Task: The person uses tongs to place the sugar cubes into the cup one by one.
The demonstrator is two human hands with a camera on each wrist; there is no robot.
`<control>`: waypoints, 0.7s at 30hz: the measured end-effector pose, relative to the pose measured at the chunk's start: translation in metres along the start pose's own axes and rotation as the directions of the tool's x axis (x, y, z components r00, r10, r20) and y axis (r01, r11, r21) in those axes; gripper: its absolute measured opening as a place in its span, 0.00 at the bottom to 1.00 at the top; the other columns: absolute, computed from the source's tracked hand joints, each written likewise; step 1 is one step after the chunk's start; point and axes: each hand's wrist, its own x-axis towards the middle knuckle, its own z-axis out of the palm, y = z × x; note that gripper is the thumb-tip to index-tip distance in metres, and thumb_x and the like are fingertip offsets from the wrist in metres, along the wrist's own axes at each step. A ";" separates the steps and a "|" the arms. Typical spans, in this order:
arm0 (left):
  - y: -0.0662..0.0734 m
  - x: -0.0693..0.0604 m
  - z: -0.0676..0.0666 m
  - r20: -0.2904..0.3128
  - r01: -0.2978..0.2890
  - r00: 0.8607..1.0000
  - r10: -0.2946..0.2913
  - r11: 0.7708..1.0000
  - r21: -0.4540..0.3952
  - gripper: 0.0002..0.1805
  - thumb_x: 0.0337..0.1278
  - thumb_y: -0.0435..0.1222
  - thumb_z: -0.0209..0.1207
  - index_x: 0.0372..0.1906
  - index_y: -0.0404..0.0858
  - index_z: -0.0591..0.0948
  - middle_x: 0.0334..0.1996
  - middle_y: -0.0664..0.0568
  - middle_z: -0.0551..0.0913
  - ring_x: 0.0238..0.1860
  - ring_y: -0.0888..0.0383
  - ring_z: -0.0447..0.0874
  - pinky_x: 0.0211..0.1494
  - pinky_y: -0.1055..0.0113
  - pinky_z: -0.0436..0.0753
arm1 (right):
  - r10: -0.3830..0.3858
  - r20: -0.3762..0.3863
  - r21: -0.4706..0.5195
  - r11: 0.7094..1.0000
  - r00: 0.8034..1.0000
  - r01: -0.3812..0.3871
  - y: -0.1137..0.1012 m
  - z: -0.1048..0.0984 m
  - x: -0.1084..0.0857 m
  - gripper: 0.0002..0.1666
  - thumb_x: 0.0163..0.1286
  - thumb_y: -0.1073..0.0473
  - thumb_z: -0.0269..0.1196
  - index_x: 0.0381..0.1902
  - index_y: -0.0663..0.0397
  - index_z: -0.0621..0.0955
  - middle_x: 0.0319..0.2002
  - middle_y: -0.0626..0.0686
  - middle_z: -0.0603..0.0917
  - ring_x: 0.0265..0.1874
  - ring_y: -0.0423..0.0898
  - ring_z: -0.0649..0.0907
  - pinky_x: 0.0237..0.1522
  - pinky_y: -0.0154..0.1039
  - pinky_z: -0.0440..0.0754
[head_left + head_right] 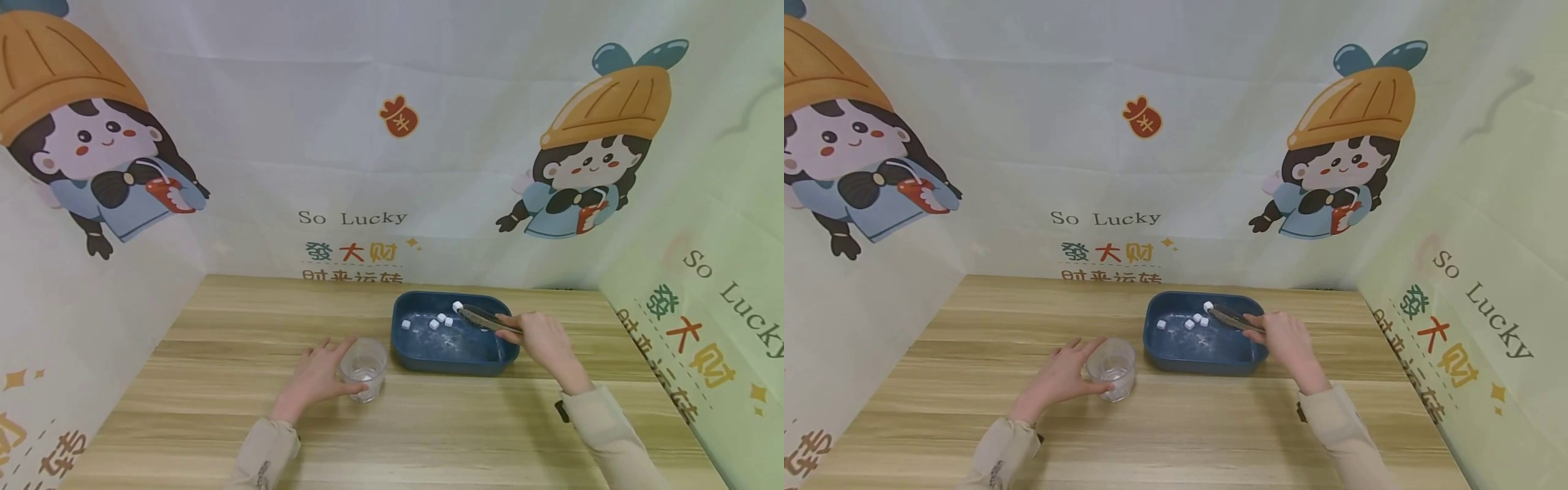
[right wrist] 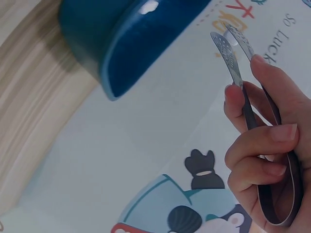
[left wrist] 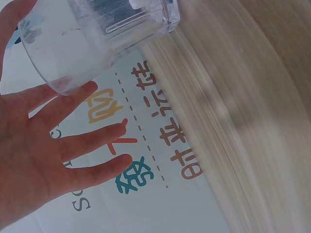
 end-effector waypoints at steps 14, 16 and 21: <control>0.000 0.000 0.000 0.003 -0.001 1.000 0.001 1.000 0.004 0.47 0.30 0.58 0.66 0.62 0.44 0.65 0.55 0.40 0.75 0.60 0.35 0.63 0.58 0.35 0.60 | -0.080 -0.108 -0.019 0.997 0.991 0.078 -0.019 -0.017 -0.008 0.20 0.55 0.48 0.62 0.46 0.45 0.81 0.05 0.45 0.66 0.04 0.37 0.55 0.08 0.29 0.48; 0.000 0.000 0.000 0.002 -0.002 1.000 0.002 1.000 0.007 0.47 0.30 0.58 0.66 0.62 0.43 0.65 0.54 0.40 0.75 0.60 0.35 0.63 0.58 0.35 0.61 | -0.090 -0.122 -0.015 0.996 0.988 0.089 -0.021 -0.018 -0.009 0.20 0.55 0.48 0.62 0.46 0.45 0.81 0.05 0.45 0.65 0.04 0.37 0.54 0.08 0.28 0.48; 0.000 0.001 0.000 -0.004 -0.010 1.000 0.010 1.000 0.026 0.47 0.30 0.59 0.66 0.62 0.43 0.66 0.53 0.41 0.76 0.59 0.35 0.65 0.57 0.35 0.63 | -0.124 -0.138 -0.002 0.992 0.983 0.125 -0.030 -0.022 -0.010 0.21 0.54 0.48 0.63 0.47 0.45 0.81 0.05 0.44 0.66 0.04 0.36 0.56 0.08 0.28 0.49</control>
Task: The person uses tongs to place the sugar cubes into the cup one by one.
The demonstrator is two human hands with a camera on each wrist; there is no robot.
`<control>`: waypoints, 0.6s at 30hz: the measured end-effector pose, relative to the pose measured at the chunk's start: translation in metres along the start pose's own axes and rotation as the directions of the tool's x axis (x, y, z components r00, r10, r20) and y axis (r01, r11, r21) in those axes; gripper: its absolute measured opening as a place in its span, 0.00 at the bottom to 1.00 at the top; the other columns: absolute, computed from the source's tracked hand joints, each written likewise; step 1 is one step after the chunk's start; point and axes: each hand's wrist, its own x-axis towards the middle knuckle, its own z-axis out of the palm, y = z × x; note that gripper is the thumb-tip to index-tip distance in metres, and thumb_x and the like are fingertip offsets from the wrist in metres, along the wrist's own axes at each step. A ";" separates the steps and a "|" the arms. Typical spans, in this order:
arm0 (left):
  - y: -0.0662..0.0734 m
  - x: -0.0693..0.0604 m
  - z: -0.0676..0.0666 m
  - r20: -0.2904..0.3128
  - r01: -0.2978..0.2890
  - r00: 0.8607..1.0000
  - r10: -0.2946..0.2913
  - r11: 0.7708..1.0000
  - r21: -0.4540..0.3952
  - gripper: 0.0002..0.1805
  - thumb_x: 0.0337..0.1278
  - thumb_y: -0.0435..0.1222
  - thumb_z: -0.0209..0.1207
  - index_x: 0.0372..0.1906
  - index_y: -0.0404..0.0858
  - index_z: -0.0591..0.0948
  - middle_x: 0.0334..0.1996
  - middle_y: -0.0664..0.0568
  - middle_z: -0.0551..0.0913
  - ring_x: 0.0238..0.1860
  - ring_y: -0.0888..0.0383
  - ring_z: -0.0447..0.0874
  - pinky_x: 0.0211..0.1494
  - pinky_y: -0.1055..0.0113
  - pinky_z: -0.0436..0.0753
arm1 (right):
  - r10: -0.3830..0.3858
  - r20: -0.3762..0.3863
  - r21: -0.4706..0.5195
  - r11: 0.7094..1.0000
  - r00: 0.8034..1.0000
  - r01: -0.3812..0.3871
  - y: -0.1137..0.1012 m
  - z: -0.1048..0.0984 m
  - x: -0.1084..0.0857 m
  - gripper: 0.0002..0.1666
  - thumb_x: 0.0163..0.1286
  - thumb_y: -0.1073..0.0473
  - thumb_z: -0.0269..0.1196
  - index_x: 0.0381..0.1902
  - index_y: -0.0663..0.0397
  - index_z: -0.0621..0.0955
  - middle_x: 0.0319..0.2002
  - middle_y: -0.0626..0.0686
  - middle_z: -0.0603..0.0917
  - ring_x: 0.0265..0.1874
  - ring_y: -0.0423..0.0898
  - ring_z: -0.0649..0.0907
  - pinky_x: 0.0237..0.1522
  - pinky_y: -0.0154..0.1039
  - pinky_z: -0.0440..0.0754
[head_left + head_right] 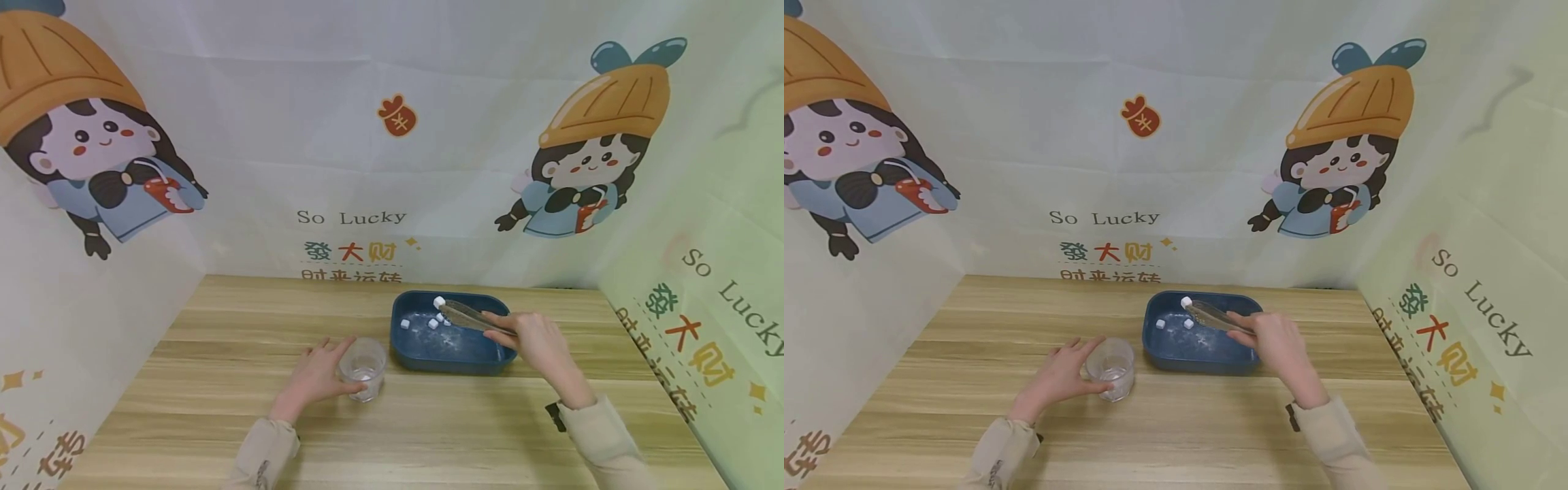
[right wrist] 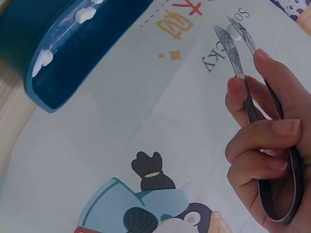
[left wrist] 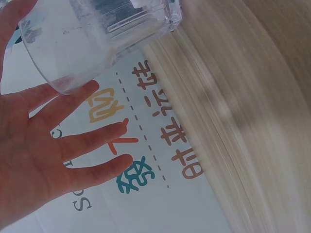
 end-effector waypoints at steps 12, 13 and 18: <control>-0.001 0.001 0.001 0.005 -0.002 1.000 0.002 1.000 -0.006 0.48 0.30 0.58 0.66 0.62 0.43 0.65 0.54 0.41 0.76 0.60 0.35 0.64 0.57 0.34 0.61 | -0.045 -0.015 0.096 0.994 0.999 0.046 -0.019 -0.001 0.003 0.22 0.55 0.47 0.61 0.49 0.42 0.80 0.14 0.43 0.78 0.07 0.32 0.56 0.10 0.27 0.52; -0.001 0.001 0.001 0.004 -0.002 1.000 0.002 1.000 -0.007 0.48 0.30 0.58 0.66 0.62 0.43 0.65 0.54 0.41 0.76 0.60 0.35 0.64 0.57 0.34 0.61 | -0.049 -0.018 0.107 0.993 0.999 0.050 -0.021 0.000 0.003 0.21 0.55 0.47 0.62 0.49 0.42 0.80 0.17 0.43 0.81 0.07 0.31 0.57 0.10 0.26 0.53; -0.002 0.001 0.002 0.003 0.000 1.000 0.000 1.000 -0.008 0.48 0.30 0.58 0.66 0.62 0.43 0.65 0.53 0.41 0.76 0.60 0.35 0.64 0.57 0.34 0.61 | -0.090 -0.025 0.145 0.985 0.996 0.093 -0.027 0.001 0.003 0.21 0.56 0.46 0.61 0.48 0.41 0.80 0.26 0.45 0.85 0.08 0.29 0.58 0.10 0.26 0.54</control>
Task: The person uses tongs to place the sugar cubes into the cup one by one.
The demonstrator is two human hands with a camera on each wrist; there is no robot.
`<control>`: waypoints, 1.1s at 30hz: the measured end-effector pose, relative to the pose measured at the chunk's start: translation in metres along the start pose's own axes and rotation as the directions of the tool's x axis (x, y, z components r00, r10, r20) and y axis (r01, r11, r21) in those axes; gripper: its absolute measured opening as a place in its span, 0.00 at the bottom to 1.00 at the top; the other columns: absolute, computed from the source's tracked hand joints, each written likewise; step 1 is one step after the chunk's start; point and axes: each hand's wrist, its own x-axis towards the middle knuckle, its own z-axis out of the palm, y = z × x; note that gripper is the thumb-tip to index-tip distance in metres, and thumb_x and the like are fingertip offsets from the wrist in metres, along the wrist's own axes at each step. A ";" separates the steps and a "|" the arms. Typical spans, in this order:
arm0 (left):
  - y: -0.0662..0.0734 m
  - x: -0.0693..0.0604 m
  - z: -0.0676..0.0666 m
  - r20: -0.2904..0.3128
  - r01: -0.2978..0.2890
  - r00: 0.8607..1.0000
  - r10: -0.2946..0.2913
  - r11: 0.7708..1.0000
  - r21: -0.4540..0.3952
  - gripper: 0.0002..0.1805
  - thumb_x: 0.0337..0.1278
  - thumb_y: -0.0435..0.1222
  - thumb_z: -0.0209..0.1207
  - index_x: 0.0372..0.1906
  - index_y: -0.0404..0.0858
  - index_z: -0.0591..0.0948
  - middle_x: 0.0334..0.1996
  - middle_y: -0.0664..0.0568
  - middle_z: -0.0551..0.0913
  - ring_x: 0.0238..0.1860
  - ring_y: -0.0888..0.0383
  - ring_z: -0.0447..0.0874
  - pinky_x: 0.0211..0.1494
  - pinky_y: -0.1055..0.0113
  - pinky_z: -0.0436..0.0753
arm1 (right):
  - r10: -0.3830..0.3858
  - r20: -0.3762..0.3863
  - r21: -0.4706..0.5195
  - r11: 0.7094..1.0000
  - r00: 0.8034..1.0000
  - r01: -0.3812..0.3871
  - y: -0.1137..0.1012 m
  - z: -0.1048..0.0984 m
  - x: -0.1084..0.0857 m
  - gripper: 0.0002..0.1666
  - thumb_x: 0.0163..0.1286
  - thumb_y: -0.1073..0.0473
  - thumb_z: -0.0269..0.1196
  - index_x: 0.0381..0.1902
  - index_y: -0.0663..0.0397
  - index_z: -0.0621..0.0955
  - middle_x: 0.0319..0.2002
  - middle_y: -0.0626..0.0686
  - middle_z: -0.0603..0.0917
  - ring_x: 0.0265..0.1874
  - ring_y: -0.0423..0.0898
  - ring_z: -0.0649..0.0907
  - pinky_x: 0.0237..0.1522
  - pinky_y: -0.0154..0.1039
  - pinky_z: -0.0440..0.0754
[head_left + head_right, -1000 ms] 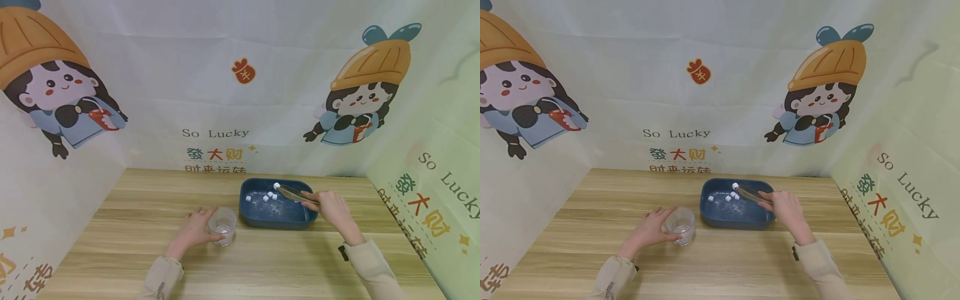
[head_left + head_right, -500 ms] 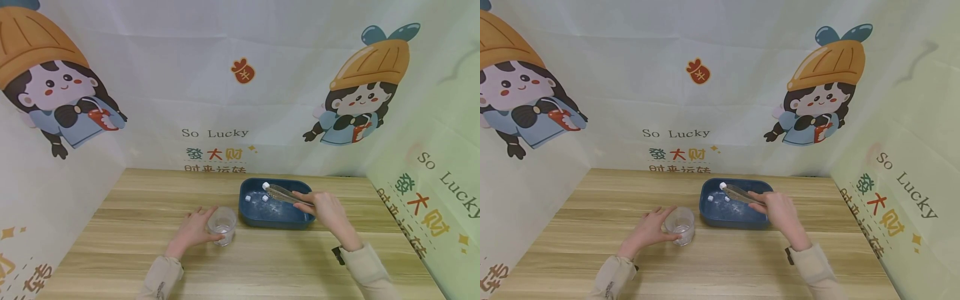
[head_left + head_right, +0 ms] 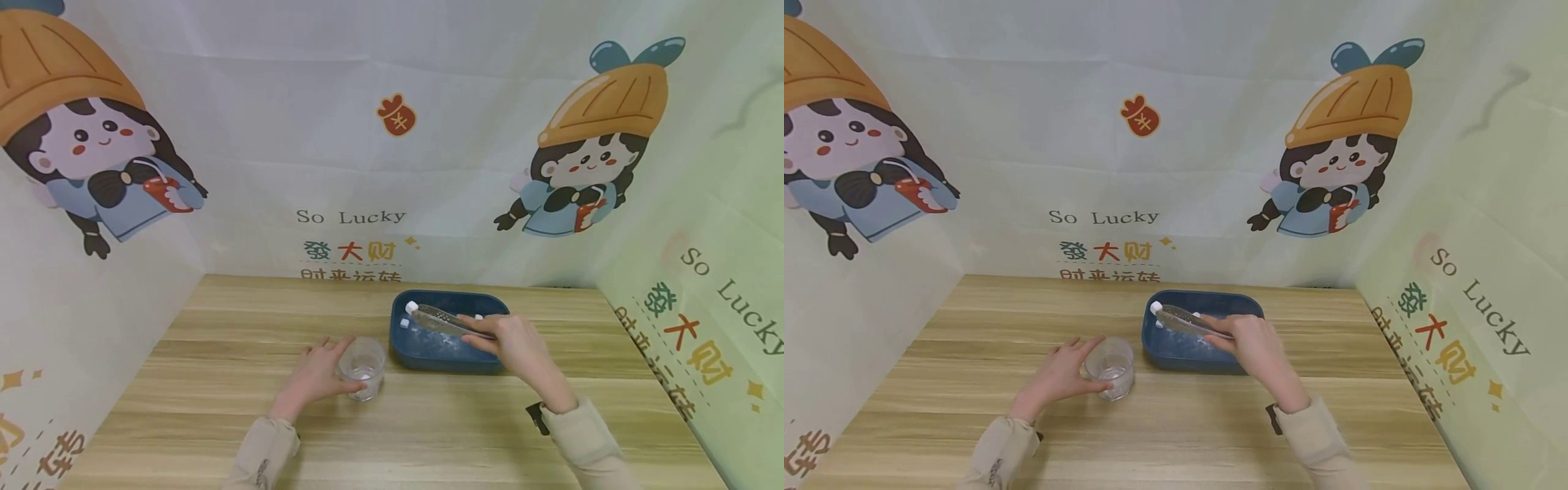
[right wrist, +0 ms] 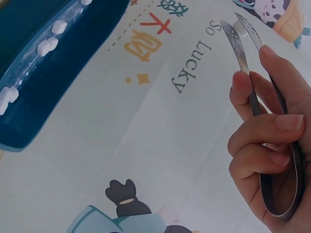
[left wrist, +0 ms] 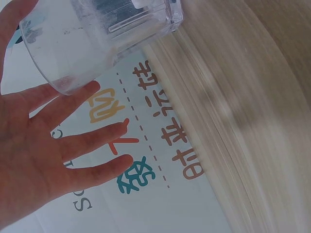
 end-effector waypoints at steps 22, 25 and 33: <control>0.000 0.000 0.000 0.001 0.008 1.000 -0.008 1.000 -0.007 0.48 0.29 0.58 0.66 0.62 0.44 0.66 0.54 0.42 0.75 0.60 0.35 0.64 0.58 0.35 0.61 | -0.163 0.089 -0.051 0.984 0.983 0.168 -0.028 0.017 0.015 0.19 0.56 0.46 0.61 0.47 0.38 0.81 0.11 0.39 0.71 0.08 0.29 0.62 0.08 0.24 0.49; 0.001 0.000 0.000 -0.002 0.007 1.000 -0.007 1.000 -0.001 0.47 0.29 0.58 0.66 0.62 0.44 0.66 0.54 0.42 0.76 0.60 0.35 0.64 0.58 0.36 0.62 | -0.170 0.100 -0.044 0.984 0.980 0.175 -0.031 0.021 0.016 0.19 0.56 0.46 0.61 0.46 0.38 0.81 0.14 0.39 0.75 0.08 0.29 0.64 0.08 0.23 0.50; 0.002 0.000 -0.002 0.000 0.009 1.000 -0.009 1.000 -0.005 0.48 0.29 0.58 0.66 0.62 0.44 0.66 0.54 0.42 0.75 0.60 0.35 0.64 0.58 0.35 0.61 | -0.176 0.143 -0.026 0.983 0.974 0.181 -0.035 0.028 0.018 0.18 0.57 0.47 0.60 0.46 0.41 0.81 0.25 0.43 0.85 0.08 0.29 0.65 0.08 0.23 0.52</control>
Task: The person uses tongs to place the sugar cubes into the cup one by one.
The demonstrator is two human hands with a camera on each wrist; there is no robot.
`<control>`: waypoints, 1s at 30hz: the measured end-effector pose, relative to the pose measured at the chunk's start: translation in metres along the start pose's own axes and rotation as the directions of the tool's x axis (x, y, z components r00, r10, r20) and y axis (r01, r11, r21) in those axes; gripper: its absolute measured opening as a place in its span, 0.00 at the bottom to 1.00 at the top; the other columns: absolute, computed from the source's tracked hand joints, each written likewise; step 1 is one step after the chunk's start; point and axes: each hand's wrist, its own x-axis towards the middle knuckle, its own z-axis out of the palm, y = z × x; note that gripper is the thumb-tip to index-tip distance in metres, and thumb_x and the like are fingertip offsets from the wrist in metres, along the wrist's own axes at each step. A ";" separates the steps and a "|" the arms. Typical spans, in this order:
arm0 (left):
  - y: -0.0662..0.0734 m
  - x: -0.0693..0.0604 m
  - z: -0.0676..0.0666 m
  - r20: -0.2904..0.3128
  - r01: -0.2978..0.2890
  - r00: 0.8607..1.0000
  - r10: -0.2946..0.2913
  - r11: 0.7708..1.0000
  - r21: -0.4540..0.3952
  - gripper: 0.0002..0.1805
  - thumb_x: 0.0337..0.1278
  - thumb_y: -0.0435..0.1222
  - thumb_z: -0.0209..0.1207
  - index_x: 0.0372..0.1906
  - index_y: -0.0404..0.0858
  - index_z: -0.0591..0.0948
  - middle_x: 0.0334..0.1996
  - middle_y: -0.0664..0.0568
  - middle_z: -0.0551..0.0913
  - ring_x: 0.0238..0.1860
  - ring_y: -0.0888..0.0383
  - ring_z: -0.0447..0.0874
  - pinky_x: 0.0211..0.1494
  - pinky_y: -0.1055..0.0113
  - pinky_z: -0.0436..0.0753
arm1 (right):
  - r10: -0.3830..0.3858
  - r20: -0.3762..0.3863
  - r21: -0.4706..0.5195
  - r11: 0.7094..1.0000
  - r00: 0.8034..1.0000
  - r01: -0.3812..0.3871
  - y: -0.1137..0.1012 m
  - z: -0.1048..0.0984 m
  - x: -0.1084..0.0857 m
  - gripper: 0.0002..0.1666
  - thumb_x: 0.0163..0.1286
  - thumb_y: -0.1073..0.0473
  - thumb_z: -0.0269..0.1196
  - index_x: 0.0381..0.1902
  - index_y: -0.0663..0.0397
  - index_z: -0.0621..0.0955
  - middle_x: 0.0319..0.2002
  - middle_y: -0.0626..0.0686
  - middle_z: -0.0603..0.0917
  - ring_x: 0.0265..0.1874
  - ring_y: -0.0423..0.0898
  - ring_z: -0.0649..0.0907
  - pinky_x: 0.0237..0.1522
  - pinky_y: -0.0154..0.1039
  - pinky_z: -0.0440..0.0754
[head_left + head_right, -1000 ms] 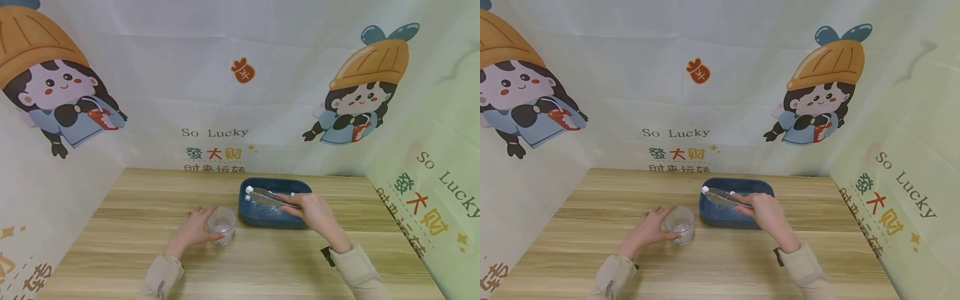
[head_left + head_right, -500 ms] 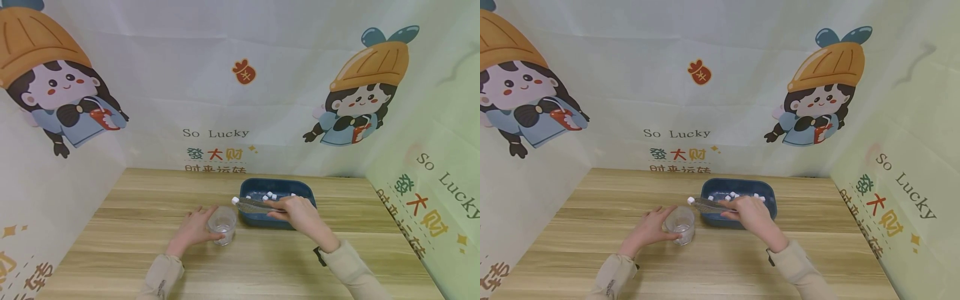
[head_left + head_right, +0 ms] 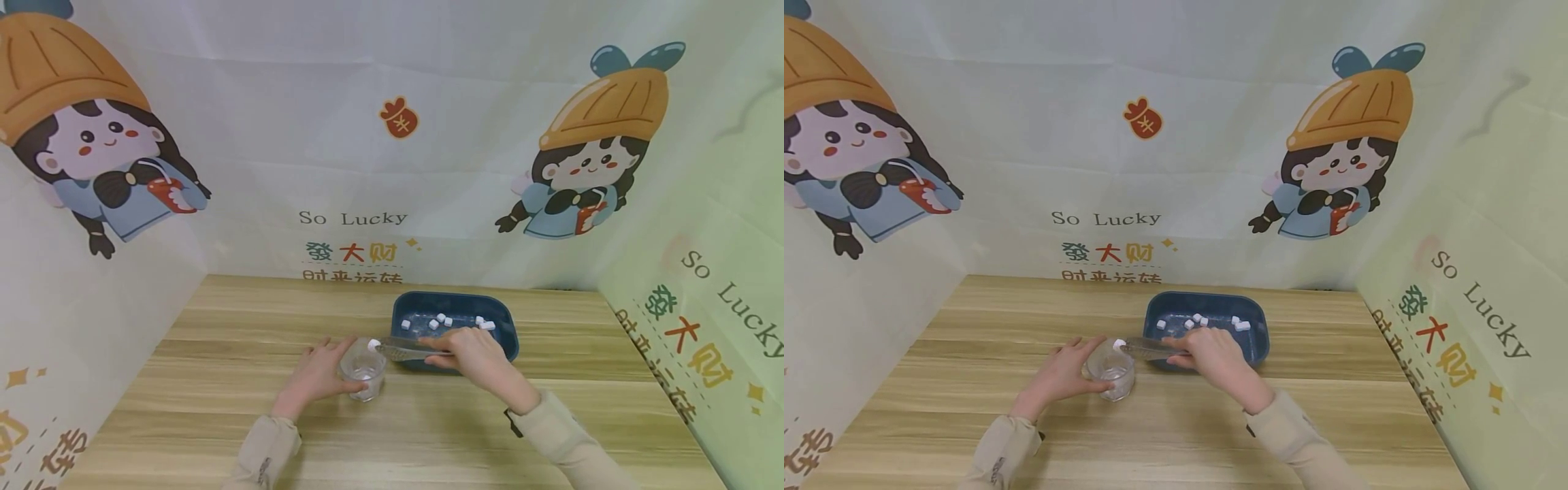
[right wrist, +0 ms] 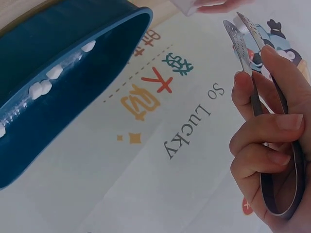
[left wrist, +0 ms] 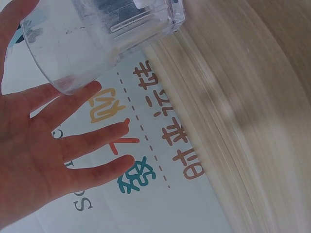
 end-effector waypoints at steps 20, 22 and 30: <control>-0.001 0.001 0.000 0.017 0.011 1.000 -0.010 1.000 -0.011 0.49 0.29 0.58 0.66 0.62 0.43 0.65 0.56 0.41 0.74 0.61 0.35 0.63 0.59 0.35 0.60 | -0.003 0.023 -0.003 1.000 1.000 0.003 -0.002 0.006 0.003 0.19 0.58 0.45 0.58 0.47 0.42 0.80 0.14 0.42 0.77 0.06 0.30 0.58 0.08 0.23 0.50; -0.001 0.001 0.001 0.020 0.014 1.000 -0.014 1.000 -0.012 0.49 0.29 0.58 0.66 0.63 0.43 0.65 0.56 0.42 0.74 0.61 0.35 0.62 0.59 0.35 0.59 | -0.001 0.026 -0.001 1.000 1.000 0.001 -0.003 0.006 0.003 0.19 0.58 0.46 0.59 0.48 0.42 0.80 0.12 0.42 0.73 0.06 0.31 0.58 0.08 0.23 0.50; 0.000 0.001 -0.001 0.027 0.023 0.999 -0.023 1.000 -0.005 0.49 0.29 0.59 0.66 0.63 0.43 0.64 0.57 0.42 0.73 0.61 0.35 0.62 0.60 0.35 0.59 | 0.005 0.014 -0.013 1.000 1.000 -0.005 -0.002 0.006 0.001 0.20 0.57 0.46 0.59 0.47 0.42 0.80 0.14 0.41 0.75 0.07 0.30 0.61 0.08 0.24 0.52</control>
